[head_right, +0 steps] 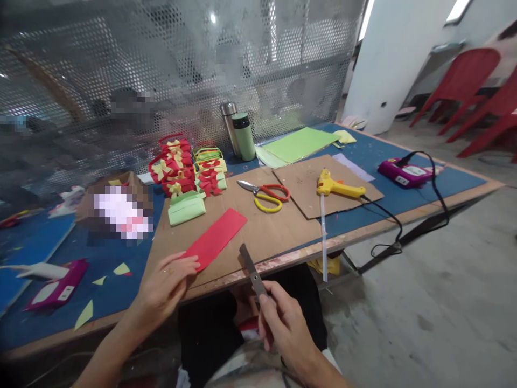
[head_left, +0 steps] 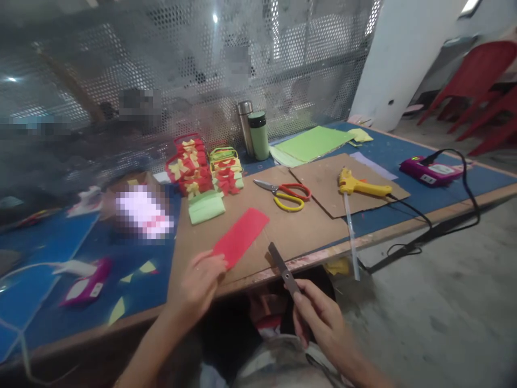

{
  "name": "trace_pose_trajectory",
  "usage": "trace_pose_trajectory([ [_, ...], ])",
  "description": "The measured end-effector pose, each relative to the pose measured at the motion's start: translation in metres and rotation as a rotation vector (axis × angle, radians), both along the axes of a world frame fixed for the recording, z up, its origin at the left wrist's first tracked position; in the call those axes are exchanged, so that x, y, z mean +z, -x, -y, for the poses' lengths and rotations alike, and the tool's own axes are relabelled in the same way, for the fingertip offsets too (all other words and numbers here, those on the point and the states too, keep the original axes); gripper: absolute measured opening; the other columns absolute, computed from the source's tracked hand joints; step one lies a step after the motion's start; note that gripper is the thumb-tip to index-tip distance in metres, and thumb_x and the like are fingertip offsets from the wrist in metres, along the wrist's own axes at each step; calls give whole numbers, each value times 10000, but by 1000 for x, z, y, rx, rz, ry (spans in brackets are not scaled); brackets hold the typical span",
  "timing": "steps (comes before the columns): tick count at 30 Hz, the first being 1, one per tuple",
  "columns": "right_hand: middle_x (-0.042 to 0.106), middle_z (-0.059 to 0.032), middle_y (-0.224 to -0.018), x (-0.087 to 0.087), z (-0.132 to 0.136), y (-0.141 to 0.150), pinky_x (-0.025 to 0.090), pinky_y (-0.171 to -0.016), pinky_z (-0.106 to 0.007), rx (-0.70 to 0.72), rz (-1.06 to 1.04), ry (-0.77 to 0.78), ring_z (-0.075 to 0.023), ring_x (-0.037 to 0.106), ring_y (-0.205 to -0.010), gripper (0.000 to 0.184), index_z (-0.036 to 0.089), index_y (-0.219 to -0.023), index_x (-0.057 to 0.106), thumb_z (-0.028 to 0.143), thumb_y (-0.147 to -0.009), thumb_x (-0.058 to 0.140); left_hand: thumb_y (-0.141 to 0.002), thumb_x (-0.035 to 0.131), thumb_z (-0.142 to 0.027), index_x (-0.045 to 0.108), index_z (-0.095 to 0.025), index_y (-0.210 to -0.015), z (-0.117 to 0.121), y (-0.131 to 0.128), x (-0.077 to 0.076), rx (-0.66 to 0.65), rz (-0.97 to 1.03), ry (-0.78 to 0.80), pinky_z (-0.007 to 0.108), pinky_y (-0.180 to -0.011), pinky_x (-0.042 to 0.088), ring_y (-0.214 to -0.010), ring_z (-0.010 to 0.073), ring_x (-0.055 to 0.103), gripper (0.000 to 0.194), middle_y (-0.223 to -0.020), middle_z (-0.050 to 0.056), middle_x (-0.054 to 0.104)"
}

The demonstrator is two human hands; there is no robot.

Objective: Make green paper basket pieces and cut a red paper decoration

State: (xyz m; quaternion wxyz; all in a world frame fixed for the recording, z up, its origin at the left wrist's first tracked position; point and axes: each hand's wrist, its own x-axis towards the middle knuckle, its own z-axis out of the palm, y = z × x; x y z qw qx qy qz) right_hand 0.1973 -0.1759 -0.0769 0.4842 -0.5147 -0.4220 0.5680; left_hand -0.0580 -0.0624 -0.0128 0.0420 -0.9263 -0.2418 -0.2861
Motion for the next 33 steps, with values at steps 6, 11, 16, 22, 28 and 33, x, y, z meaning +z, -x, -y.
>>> trace_pose_trajectory([
  [6, 623, 30, -570, -1, 1, -7, 516, -446, -238, -85, 52, -72, -134, 597, -426, 557, 176, -1256, 627, 639, -975, 500, -923, 502, -133, 660, -247, -893, -14, 61, 5, 222, -1, 210, 532, -1062, 519, -1082, 249, 745, 197, -955, 22, 800],
  [11, 670, 2, -678, 1, 0, -15, 526, -459, -245, -135, 122, -114, -124, 585, -448, 445, 206, -1161, 676, 586, -982, 528, -811, 487, -130, 663, -265, -792, -18, 69, 12, 285, -5, 226, 621, -1132, 425, -1187, 293, 692, 224, -1003, 23, 790],
  [16, 643, 0, -753, 4, -4, -16, 446, -424, -228, -178, 219, -146, -84, 476, -437, 429, 215, -1177, 717, 544, -998, 509, -919, 535, -161, 692, -249, -1101, -5, 12, 11, 216, 31, 89, 552, -1116, 459, -1283, 305, 614, 256, -1293, 100, 678],
  [22, 609, -31, -830, -10, -2, -23, 476, -568, -241, -174, 283, -195, -138, 552, -676, 448, 220, -1292, 707, 498, -1037, 466, -989, 583, -324, 581, -167, -1345, -13, -29, -1, 238, -59, 172, 516, -1071, 495, -1270, 324, 595, 389, -1352, 174, 631],
  [28, 636, -32, -836, -1, -3, -33, 518, -685, -260, -227, 401, -266, -155, 604, -725, 357, 227, -1179, 754, 403, -1035, 478, -1000, 576, -284, 639, -187, -1208, -18, -25, -12, 250, -24, 177, 469, -1033, 522, -1199, 283, 643, 238, -1260, 140, 683],
  [33, 745, -57, -1023, 7, -7, -38, 556, -856, -290, -237, 387, -321, -200, 699, -970, 315, 257, -1185, 743, 365, -1026, 493, -994, 580, -274, 663, -219, -1182, -14, -23, -18, 250, 14, 190, 480, -1043, 524, -1210, 280, 651, 213, -1270, 123, 685],
])
